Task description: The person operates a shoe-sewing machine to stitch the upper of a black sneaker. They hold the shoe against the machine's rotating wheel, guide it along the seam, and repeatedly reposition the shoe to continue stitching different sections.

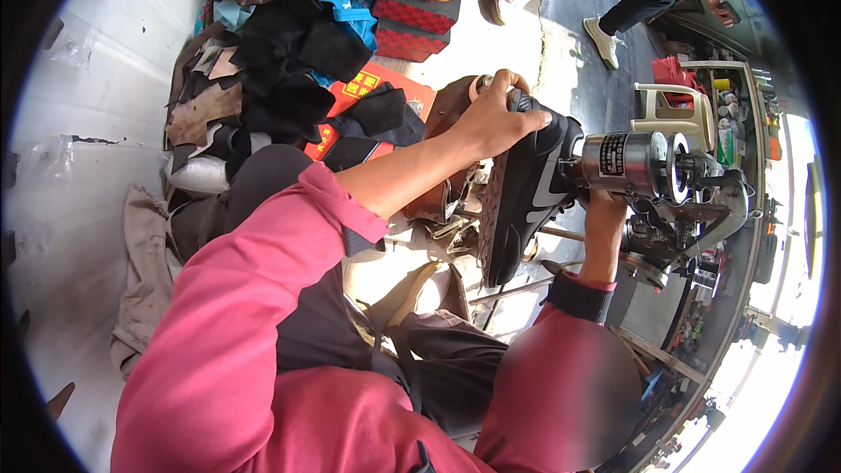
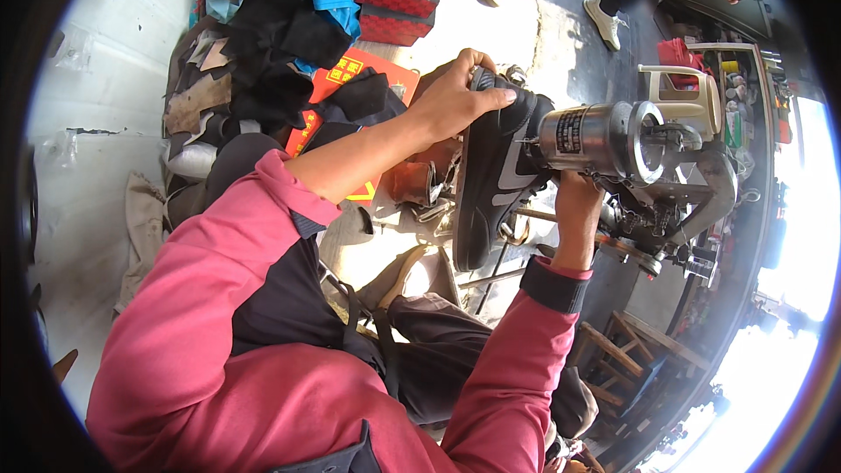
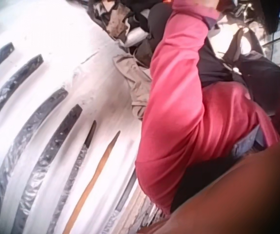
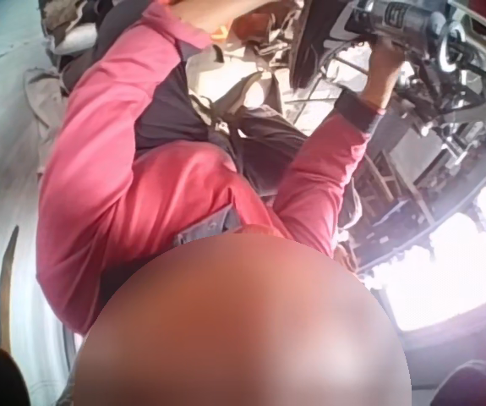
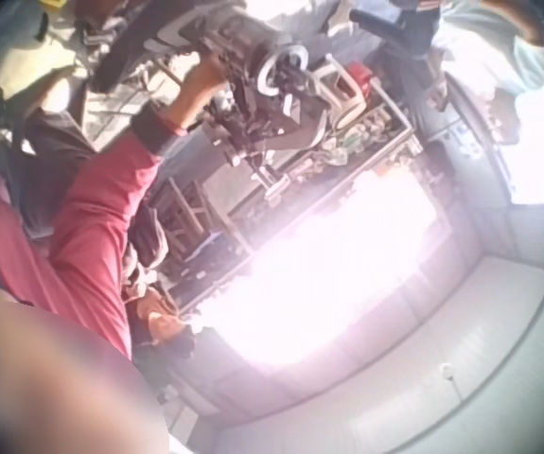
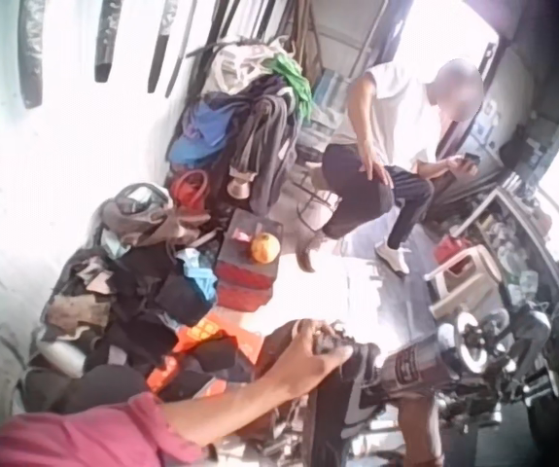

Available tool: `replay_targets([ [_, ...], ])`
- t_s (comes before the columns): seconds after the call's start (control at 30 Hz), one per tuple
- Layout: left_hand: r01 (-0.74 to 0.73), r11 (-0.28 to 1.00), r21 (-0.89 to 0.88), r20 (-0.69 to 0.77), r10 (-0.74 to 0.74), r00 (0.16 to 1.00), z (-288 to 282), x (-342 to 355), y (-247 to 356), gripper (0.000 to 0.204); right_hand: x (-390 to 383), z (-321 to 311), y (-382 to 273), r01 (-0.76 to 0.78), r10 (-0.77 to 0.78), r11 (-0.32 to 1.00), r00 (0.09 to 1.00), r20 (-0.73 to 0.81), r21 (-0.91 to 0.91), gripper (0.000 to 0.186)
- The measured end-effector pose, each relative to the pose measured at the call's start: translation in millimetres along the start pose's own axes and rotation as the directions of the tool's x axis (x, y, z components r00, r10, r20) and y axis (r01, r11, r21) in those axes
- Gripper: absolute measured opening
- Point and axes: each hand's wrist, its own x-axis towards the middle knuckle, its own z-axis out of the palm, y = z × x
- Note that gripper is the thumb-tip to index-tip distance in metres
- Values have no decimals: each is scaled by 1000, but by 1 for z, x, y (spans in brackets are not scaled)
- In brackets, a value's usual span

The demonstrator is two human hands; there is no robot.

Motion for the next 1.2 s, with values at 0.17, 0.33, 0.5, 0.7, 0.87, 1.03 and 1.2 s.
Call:
replay_targets([
  [0.17, -23, 999, -23, -64, 22, 998, 3, -4, 4, 52, 33, -12, 2, -139, -54, 826, 945, 323, 546, 53],
  [0.33, -36, 998, -59, -90, 31, 996, 5, -9, 11, 50, 51, -4, -6, -404, -135, 455, 849, 510, 793, 71],
  [0.5, -19, 997, -75, -52, 15, 999, 4, -10, 15, 57, 59, 3, -19, -505, -168, 424, 772, 614, 751, 76],
  [0.7, -45, 997, -66, -74, 40, 996, 6, -8, 13, 49, 58, 8, -21, -436, -287, 428, 765, 576, 792, 74],
  [0.87, -34, 999, -13, -33, 34, 999, 4, -4, 14, 48, 56, 0, -15, -368, -155, 542, 840, 520, 756, 77],
  [1.03, 80, 996, -28, 27, -79, 996, 2, -5, 12, 47, -20, -35, -14, 188, -173, 922, 982, 74, -339, 38],
  [1.2, 87, 996, -17, -7, -87, 996, 3, -6, 4, 48, -127, -89, 30, -18, -41, 981, 954, -297, -193, 23],
])
